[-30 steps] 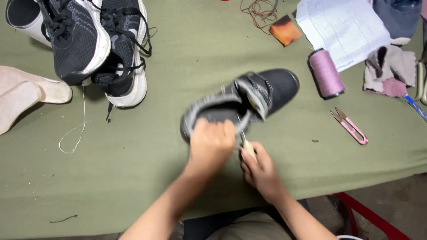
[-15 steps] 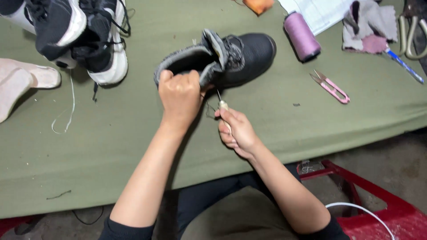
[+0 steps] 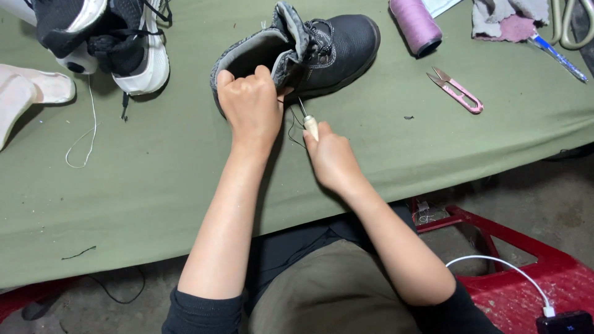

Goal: The person sews the sole of a black shoe using a needle and thread. They repeatedly push the needle through the shoe's edge and pull the thread tight to secure the stitching.

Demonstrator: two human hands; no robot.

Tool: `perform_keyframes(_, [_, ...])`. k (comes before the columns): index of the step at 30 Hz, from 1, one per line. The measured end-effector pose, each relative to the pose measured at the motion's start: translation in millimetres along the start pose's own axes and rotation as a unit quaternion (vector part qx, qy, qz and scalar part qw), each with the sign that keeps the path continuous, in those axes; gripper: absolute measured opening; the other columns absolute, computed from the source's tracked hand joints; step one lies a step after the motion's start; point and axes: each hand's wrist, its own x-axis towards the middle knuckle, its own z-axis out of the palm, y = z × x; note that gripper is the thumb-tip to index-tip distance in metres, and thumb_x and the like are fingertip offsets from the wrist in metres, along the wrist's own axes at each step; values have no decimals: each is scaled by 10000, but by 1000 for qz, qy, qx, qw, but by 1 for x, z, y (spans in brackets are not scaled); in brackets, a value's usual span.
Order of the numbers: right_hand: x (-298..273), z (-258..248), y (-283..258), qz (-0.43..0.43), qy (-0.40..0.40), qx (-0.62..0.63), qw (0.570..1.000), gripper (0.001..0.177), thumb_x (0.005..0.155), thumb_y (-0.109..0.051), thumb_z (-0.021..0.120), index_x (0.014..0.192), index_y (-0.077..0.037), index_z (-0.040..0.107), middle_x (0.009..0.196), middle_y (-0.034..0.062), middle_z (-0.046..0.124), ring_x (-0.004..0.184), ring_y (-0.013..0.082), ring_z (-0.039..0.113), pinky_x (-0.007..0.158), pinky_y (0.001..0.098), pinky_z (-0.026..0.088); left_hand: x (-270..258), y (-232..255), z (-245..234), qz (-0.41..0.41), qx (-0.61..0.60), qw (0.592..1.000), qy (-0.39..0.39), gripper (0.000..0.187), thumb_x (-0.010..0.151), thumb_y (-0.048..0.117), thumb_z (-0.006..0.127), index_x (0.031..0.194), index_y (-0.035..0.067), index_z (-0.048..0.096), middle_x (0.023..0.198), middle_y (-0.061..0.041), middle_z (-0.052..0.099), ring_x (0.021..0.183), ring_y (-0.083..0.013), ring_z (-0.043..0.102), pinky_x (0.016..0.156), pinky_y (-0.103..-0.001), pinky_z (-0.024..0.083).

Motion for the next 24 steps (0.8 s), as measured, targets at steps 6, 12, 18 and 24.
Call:
perform_keyframes(6, [-15,-15,-2,112,-167,623,756,253,1121,-308,340,1030,-99,450,598,-52,213,344,41,232,218,178,204,-6,18,8,-26,3,999,22,343,698,190,858,661,94,531,442,-54,451,381,-284,505,687,-356,402])
perform_keyframes(12, [-9,8,16,-15,73,-63,995,331,1101,-357,459,1022,-39,418,771,282,663,677,595,584,573,639,421,-6,19,5,-35,52,996,-68,295,587,84,740,673,133,462,472,-38,496,393,-242,457,693,-357,379])
perform_keyframes(18, [-9,-13,17,167,-226,672,686,300,1074,-439,456,942,-169,467,550,-66,261,344,10,148,252,176,56,-4,19,11,-39,70,995,-63,425,677,282,866,662,150,463,470,-24,500,394,-224,462,690,-358,385])
perform_keyframes(24, [-9,8,23,2,42,4,999,353,1091,-369,450,1001,-28,460,821,312,661,745,603,575,655,616,408,-4,22,9,-46,59,995,-68,290,647,178,762,661,145,474,467,-46,504,393,-237,472,704,-359,389])
